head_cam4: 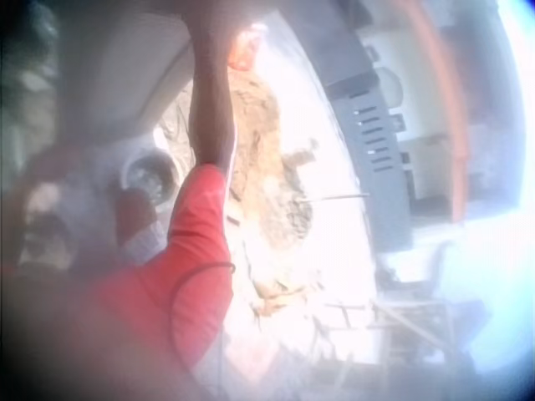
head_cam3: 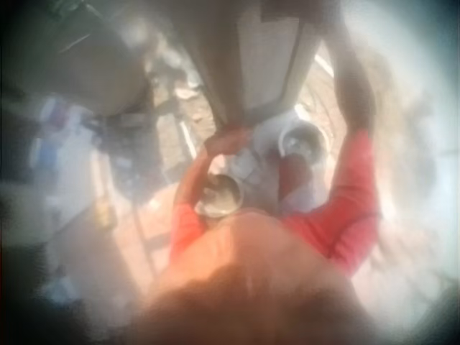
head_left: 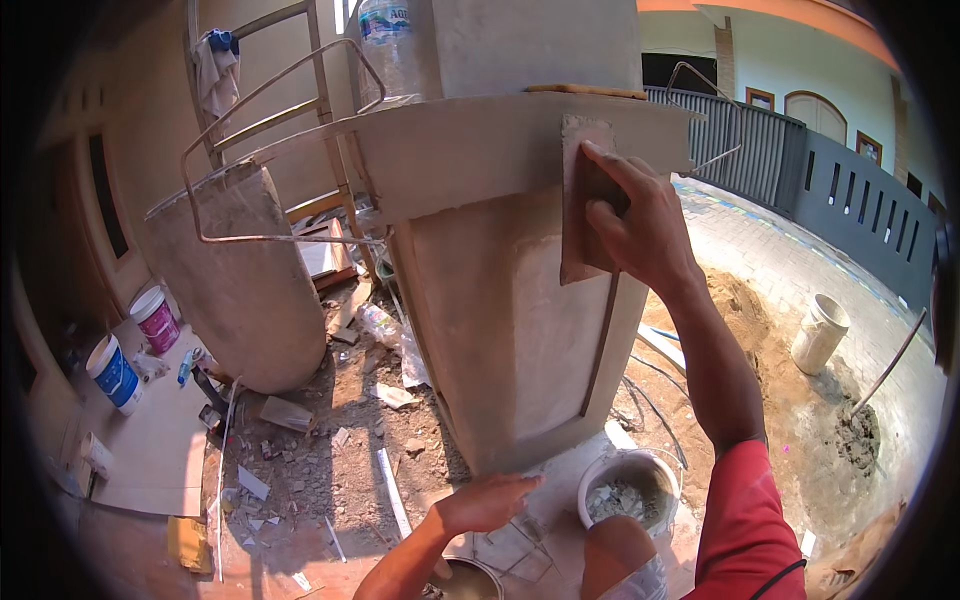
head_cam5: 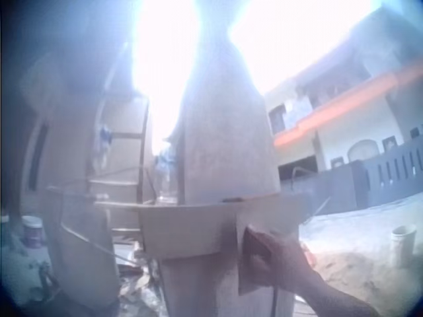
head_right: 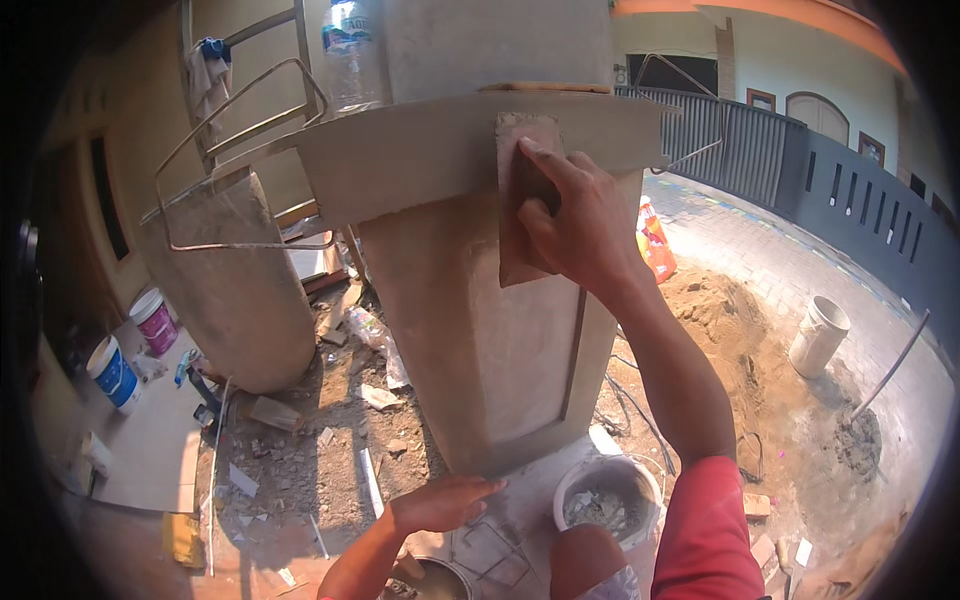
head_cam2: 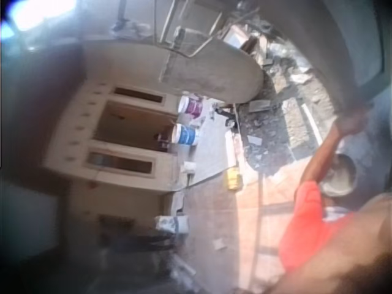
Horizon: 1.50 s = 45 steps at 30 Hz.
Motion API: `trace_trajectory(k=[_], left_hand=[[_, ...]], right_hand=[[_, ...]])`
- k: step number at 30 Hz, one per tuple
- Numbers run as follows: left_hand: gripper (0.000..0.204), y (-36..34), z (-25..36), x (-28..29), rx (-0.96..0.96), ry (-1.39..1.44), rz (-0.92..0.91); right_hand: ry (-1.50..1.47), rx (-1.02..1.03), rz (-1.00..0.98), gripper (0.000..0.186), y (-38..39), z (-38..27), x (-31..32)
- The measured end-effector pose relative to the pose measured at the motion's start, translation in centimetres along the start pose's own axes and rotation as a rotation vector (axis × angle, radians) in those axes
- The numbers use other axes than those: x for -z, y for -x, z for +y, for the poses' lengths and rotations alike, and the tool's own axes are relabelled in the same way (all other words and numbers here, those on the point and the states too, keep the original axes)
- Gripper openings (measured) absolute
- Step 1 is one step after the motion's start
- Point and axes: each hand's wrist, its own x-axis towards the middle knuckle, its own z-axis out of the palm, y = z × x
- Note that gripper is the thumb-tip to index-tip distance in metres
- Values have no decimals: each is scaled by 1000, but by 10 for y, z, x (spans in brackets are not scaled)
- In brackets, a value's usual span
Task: The person applies and smooths plaster on a concrete pillar using a trowel and a wooden float. They repeatedly scoop material from a bucket, apply it to the pillar surface, and smooth the edges and corners.
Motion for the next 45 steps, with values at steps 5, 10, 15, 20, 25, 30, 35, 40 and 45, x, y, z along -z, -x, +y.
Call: trace_trajectory(k=[5, 10, 15, 20, 25, 30, 35, 40, 45], left_hand=[[50, -6, -8, -6, -87, 18, 80], [50, -5, -12, -15, -173, 7, 177], [50, -1, -20, -15, -200, -10, 180], [50, -5, -14, -12, -130, -9, 122], [49, -6, -8, -13, -115, -8, 96], [50, -5, -8, -15, -117, -20, 111], [50, -4, 5, -13, -173, -27, 156], [47, 25, 43, 20, -218, 8, 286], [44, 69, 90, 85, -312, -200, 781]], right_hand=[[20, 61, 49, 55, -16, -14, -24], [30, 65, -199, 55, 55, -25, -32], [-22, 67, 156, 54, 13, 19, -6], [37, 57, 104, 55, -10, 41, -24], [65, -17, -179, 56, 54, 29, -25], [20, -19, 66, 60, -4, 41, -2], [51, -11, 14, 56, -9, 22, -16], [5, -73, -234, 52, 50, 20, -5], [-97, -156, 140, 57, 7, 57, 17]])
